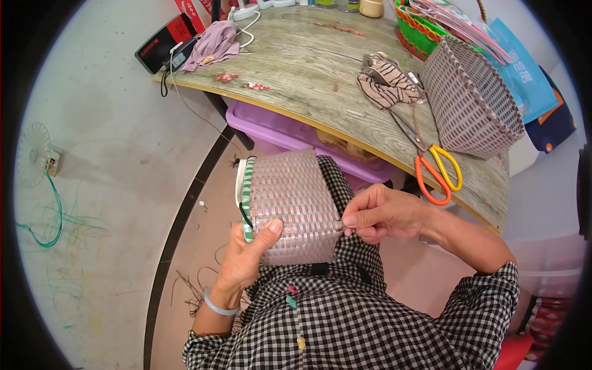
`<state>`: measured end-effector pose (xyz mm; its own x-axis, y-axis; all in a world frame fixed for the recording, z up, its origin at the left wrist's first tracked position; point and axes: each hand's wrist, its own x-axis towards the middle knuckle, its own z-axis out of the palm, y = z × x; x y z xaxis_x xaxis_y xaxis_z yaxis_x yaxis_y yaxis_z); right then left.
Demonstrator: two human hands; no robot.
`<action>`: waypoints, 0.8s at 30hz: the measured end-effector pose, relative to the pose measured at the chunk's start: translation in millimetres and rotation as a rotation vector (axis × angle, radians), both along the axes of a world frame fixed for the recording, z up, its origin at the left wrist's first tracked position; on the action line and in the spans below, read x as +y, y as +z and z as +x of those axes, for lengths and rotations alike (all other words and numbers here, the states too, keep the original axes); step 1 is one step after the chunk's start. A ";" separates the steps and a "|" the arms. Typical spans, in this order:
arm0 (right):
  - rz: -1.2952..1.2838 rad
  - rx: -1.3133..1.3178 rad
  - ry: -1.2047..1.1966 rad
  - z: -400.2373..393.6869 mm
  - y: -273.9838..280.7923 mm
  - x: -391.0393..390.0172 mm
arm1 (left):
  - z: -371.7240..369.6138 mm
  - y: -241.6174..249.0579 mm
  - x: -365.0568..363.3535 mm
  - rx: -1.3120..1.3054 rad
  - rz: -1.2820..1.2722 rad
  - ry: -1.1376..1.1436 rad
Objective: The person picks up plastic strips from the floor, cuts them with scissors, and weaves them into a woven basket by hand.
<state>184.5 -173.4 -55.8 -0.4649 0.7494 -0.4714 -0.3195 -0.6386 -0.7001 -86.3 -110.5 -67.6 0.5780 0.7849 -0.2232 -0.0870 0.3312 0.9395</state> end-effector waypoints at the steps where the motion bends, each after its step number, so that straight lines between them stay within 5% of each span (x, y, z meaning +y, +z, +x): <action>1: -0.002 -0.007 -0.001 -0.7 -0.1 -0.1 | -0.7 -0.5 0.1 0.006 -0.002 -0.008; 10: 0.211 -0.147 0.005 -7.6 6.2 -1.4 | 2.8 -2.2 1.2 -0.046 -0.175 0.062; 16: 0.990 -0.761 0.023 -12.6 14.8 -4.3 | -0.1 -1.1 6.5 -0.039 -0.315 0.037; 24: 1.018 -0.788 0.000 -17.9 4.4 -3.0 | 3.6 -2.6 2.5 -0.028 -0.436 0.060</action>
